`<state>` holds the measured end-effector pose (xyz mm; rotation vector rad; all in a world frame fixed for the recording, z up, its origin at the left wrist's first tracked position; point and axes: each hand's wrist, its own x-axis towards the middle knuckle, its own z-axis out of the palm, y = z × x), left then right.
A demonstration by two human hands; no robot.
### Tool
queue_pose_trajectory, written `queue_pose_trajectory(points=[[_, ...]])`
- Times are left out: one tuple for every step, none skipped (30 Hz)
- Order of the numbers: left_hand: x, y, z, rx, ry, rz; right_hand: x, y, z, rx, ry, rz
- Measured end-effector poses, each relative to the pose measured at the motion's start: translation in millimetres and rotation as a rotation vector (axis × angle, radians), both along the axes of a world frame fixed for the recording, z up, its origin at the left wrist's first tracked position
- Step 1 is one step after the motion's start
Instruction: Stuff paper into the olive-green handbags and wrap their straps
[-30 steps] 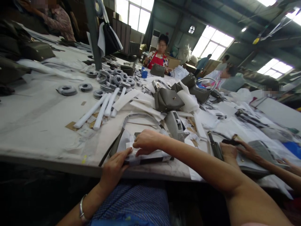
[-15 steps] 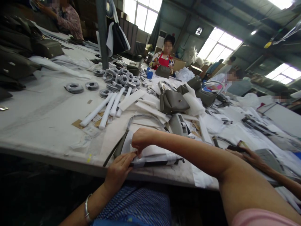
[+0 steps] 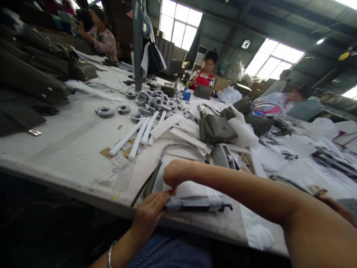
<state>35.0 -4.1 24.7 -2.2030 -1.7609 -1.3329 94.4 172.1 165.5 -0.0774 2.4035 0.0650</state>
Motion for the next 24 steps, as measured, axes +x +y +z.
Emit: queue_pose_trajectory(points=[[0.3,0.3,-0.2,0.008,-0.001,0.002,-1.2,-0.8,0.5,0.004,0.003,0.016],[0.6,0.7,-0.4,0.015,-0.004,0.003,-2.2,-1.3,1.0,0.005,0.007,0.027],[1.0,1.1,-0.7,0.022,-0.011,0.003,-3.0,-1.4,1.5,0.007,0.012,0.032],[1.3,1.5,-1.0,0.029,-0.018,0.004,-3.6,-1.2,1.9,0.008,0.015,0.031],[1.6,1.9,-1.4,0.036,-0.023,0.004,-4.1,-0.7,2.2,0.008,0.015,0.024],[1.9,2.3,-1.8,0.041,-0.024,0.007,-4.3,0.1,2.4,0.006,0.014,0.015],[2.1,2.6,-2.3,0.046,-0.021,0.012,-4.3,1.3,2.3,0.002,0.011,0.006],[2.3,2.9,-3.0,0.052,-0.016,0.018,-4.1,2.8,1.8,-0.005,0.012,-0.002],[2.4,3.3,-3.8,0.060,-0.009,0.024,-3.7,4.8,1.0,-0.018,0.017,-0.009],[2.4,3.8,-4.8,0.072,-0.002,0.030,-3.1,7.3,-0.3,-0.036,0.028,-0.014],[2.4,4.5,-5.9,0.084,0.002,0.033,-2.4,10.2,-1.9,-0.053,0.046,-0.021],[2.3,5.2,-7.0,0.096,0.004,0.031,-1.8,13.6,-3.9,-0.061,0.068,-0.029],[2.1,5.9,-8.0,0.102,0.002,0.026,-1.3,17.4,-6.2,-0.062,0.095,-0.038],[1.8,6.6,-8.8,0.102,-0.002,0.017,-1.1,21.4,-8.8,-0.060,0.124,-0.046],[1.5,7.1,-9.4,0.097,-0.007,0.008,-1.1,25.7,-11.6,-0.056,0.153,-0.055],[1.3,7.4,-9.8,0.091,-0.014,0.002,-1.3,29.9,-14.6,-0.057,0.179,-0.069],[1.0,7.5,-10.0,0.085,-0.020,-0.002,-1.5,34.1,-17.9,-0.067,0.197,-0.084],[0.9,7.4,-10.0,0.080,-0.023,-0.005,-1.6,38.1,-21.3,-0.083,0.210,-0.106],[0.8,7.3,-9.9,0.074,-0.024,-0.006,-1.5,42.1,-24.8,-0.101,0.219,-0.134],[0.9,7.1,-9.6,0.071,-0.022,-0.005,-1.1,46.0,-28.3,-0.116,0.228,-0.170],[0.9,6.9,-9.3,0.070,-0.019,-0.002,-0.3,49.8,-31.8,-0.129,0.237,-0.211],[1.0,6.8,-8.8,0.073,-0.014,0.000,0.8,53.7,-35.1,-0.145,0.251,-0.255],[1.1,6.8,-8.1,0.076,-0.008,0.004,2.2,57.6,-38.3,-0.159,0.273,-0.302],[1.2,6.7,-7.4,0.081,-0.002,0.009,3.8,61.6,-41.3,-0.177,0.294,-0.353]])
